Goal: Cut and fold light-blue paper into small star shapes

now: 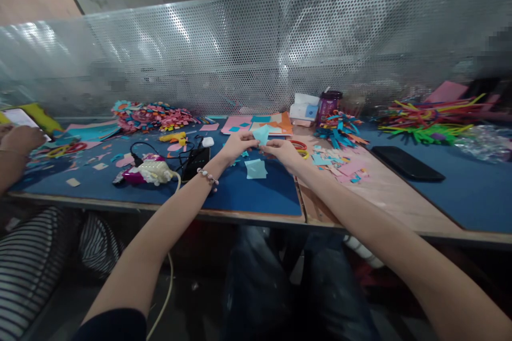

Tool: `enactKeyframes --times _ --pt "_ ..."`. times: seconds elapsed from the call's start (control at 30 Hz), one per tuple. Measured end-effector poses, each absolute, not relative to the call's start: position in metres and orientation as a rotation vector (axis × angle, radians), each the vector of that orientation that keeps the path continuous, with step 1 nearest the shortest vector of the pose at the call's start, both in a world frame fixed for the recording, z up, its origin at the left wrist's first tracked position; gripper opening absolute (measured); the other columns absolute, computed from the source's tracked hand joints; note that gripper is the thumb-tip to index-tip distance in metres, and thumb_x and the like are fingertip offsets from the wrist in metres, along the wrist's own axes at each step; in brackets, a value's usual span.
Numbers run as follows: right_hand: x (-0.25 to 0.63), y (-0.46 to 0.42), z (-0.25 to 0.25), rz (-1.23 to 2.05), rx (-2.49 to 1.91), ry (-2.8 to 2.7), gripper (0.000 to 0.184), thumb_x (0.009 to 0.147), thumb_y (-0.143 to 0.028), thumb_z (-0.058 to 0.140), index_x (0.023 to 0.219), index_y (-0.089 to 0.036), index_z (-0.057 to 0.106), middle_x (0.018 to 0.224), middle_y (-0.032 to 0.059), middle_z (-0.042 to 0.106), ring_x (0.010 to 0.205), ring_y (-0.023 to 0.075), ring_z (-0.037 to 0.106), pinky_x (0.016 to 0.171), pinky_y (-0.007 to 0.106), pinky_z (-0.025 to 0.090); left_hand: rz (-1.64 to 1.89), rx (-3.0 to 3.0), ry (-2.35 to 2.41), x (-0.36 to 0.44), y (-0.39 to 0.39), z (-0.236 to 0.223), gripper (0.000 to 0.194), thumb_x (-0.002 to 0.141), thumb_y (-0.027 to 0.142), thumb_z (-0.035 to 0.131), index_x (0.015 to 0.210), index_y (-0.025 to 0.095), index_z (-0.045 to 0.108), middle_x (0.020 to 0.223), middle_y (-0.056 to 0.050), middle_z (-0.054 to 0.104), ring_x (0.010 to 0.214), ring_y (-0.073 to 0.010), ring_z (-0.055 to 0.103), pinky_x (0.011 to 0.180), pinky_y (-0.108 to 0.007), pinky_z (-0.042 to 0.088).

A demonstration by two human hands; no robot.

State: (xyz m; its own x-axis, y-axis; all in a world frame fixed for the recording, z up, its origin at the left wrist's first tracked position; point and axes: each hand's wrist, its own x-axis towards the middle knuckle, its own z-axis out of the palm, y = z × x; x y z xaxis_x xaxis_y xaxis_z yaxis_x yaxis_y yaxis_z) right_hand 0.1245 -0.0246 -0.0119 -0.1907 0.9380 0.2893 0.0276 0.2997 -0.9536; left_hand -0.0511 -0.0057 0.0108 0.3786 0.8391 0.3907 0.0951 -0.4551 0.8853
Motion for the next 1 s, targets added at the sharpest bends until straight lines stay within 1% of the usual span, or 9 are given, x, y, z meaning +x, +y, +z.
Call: enactKeyframes --times 0.13,0.3,0.43,0.53,0.73,0.87,1.0 --pt "0.1248 -0.0243 -0.0108 1.114 -0.941 -1.521 0.041 0.055 -0.05 0.078 0.07 -0.014 0.066 0.068 0.0034 0.064 0.063 0.0113 0.056 0.059 0.024 0.043 1.144 1.847 0.823 -0.0507 -0.0065 0.0115 0.017 0.068 0.028 0.066 0.071 0.012 0.062 0.066 -0.003 0.06 0.061 -0.0103 0.053 0.058 -0.025 0.039" --pt "0.1253 -0.0248 -0.0113 1.178 -0.929 -1.517 0.042 0.054 -0.05 0.079 0.069 -0.014 0.065 0.067 0.0026 0.064 0.063 0.0103 0.056 0.058 0.022 0.043 1.146 1.855 0.814 -0.0512 -0.0044 0.0094 0.018 0.069 0.029 0.066 0.07 0.012 0.059 0.065 -0.001 0.056 0.062 -0.0095 0.052 0.059 -0.024 0.04" --pt "0.1267 -0.0263 -0.0116 1.176 -0.971 -1.612 0.042 0.062 -0.053 0.073 0.074 -0.013 0.069 0.072 0.006 0.068 0.062 0.0108 0.057 0.051 0.02 0.039 1.153 1.847 0.806 -0.0522 -0.0042 0.0096 0.018 0.069 0.028 0.067 0.071 0.012 0.059 0.065 -0.001 0.054 0.062 -0.0091 0.051 0.059 -0.024 0.041" --pt "0.1277 -0.0288 -0.0092 1.092 -0.992 -1.697 0.044 0.067 -0.057 0.067 0.072 -0.013 0.069 0.073 0.0076 0.07 0.061 0.0114 0.057 0.045 0.02 0.035 1.165 1.832 0.805 -0.0524 -0.0058 0.0113 0.019 0.068 0.029 0.067 0.07 0.012 0.059 0.066 -0.001 0.055 0.064 -0.0096 0.052 0.06 -0.025 0.041" --pt "0.1269 -0.0317 -0.0072 1.011 -0.986 -1.762 0.047 0.072 -0.059 0.061 0.07 -0.012 0.068 0.071 0.0088 0.07 0.058 0.0123 0.058 0.043 0.02 0.037 1.171 1.805 0.806 -0.053 -0.0063 0.0127 0.021 0.067 0.03 0.068 0.071 0.012 0.059 0.068 -0.002 0.057 0.065 -0.0103 0.053 0.06 -0.025 0.041" --pt "0.1265 -0.0307 -0.0085 0.995 -0.969 -1.774 0.045 0.074 -0.057 0.06 0.069 -0.013 0.064 0.067 0.0071 0.068 0.05 0.0089 0.051 0.041 0.019 0.037 1.179 1.791 0.808 -0.0531 -0.0046 0.0116 0.02 0.067 0.029 0.068 0.073 0.012 0.061 0.069 -0.002 0.058 0.065 -0.0104 0.053 0.061 -0.025 0.041" --pt "0.1276 -0.0288 -0.0082 0.963 -0.963 -1.777 0.042 0.076 -0.055 0.06 0.068 -0.014 0.061 0.061 0.0036 0.064 0.042 0.0057 0.044 0.04 0.019 0.034 1.214 1.784 0.784 -0.0527 -0.004 0.0107 0.021 0.07 0.027 0.067 0.084 0.013 0.064 0.076 -0.003 0.06 0.067 -0.0103 0.054 0.063 -0.025 0.041"
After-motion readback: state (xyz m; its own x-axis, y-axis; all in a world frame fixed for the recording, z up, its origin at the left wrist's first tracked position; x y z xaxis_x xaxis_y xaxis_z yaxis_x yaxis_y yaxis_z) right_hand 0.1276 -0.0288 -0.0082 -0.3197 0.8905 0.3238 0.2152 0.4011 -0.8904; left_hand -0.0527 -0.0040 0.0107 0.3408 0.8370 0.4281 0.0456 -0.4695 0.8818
